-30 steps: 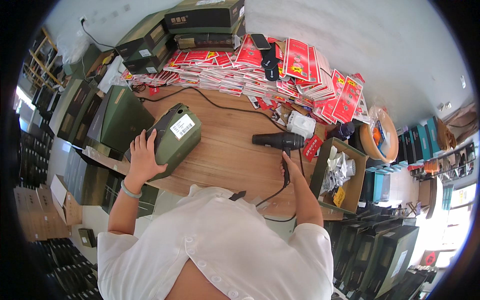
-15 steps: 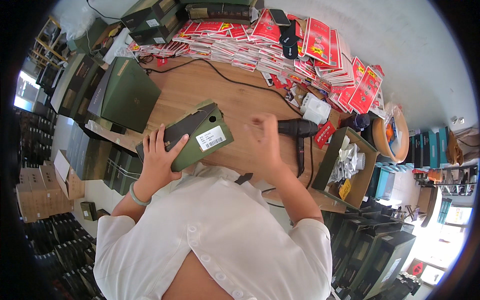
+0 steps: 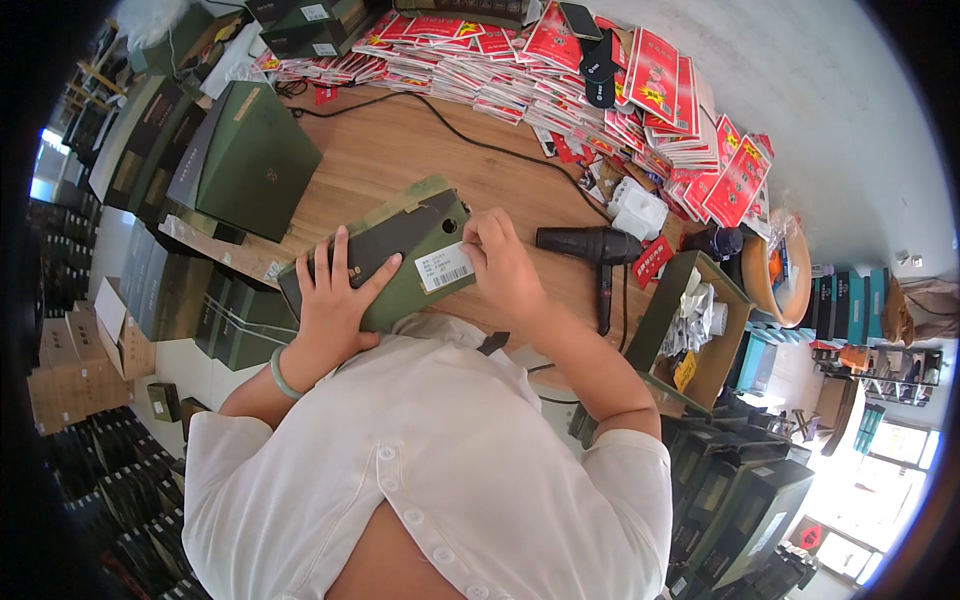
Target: The person packs shoes into green shoe boxes, places tissue paper and red cards inside, closes the boxes, and uses a heat gun to apply labels. The person then stacks the sealed boxes on the floor.
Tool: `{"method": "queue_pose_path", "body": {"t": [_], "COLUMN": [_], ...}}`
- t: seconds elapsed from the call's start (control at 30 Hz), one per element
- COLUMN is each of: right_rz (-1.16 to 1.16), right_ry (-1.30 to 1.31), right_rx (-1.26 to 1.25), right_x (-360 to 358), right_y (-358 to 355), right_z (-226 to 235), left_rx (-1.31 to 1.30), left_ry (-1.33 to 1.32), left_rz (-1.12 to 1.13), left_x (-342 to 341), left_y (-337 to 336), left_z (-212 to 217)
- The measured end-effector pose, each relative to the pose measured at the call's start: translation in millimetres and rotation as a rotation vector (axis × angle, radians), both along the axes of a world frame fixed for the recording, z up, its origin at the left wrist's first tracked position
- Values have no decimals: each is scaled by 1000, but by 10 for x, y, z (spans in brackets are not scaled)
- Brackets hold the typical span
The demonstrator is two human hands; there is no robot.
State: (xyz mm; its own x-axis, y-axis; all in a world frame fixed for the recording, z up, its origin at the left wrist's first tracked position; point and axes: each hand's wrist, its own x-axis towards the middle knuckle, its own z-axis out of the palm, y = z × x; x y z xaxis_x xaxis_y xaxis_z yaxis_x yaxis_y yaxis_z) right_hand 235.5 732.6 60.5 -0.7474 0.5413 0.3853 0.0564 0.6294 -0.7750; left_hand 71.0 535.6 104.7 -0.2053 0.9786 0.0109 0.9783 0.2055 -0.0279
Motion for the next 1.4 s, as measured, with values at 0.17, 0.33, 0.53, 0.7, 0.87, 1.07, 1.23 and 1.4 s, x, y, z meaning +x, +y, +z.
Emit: {"method": "queue_pose_path", "body": {"t": [0.17,0.33,0.53,0.7,0.87,1.07,1.23,1.4], "right_rz": [19,64,123,262,323,298,174,-162], "right_ry": [-80,-214,-257,-325,-387,-397,-308,-135], "right_rx": [-14,58,64,45,46,137,163,219], "right_x": [14,2,-24,-54,-81,-72,24,82], "right_y": [-17,9,43,142,193,139,29,-162], "right_z": [19,127,200,283,299,301,149,21], "left_rx": [-37,-39,-44,-41,-9,-12,-8,14], "left_ry": [-18,-1,2,17,10,13,29,25], "left_rz": [13,11,12,12,8,13,17,5], "left_x": [7,13,31,54,65,60,64,60], "left_y": [-6,-3,-11,-25,-32,-40,-43,-49], "left_z": [15,-11,-16,-29,-34,-45,-40,-23]}}
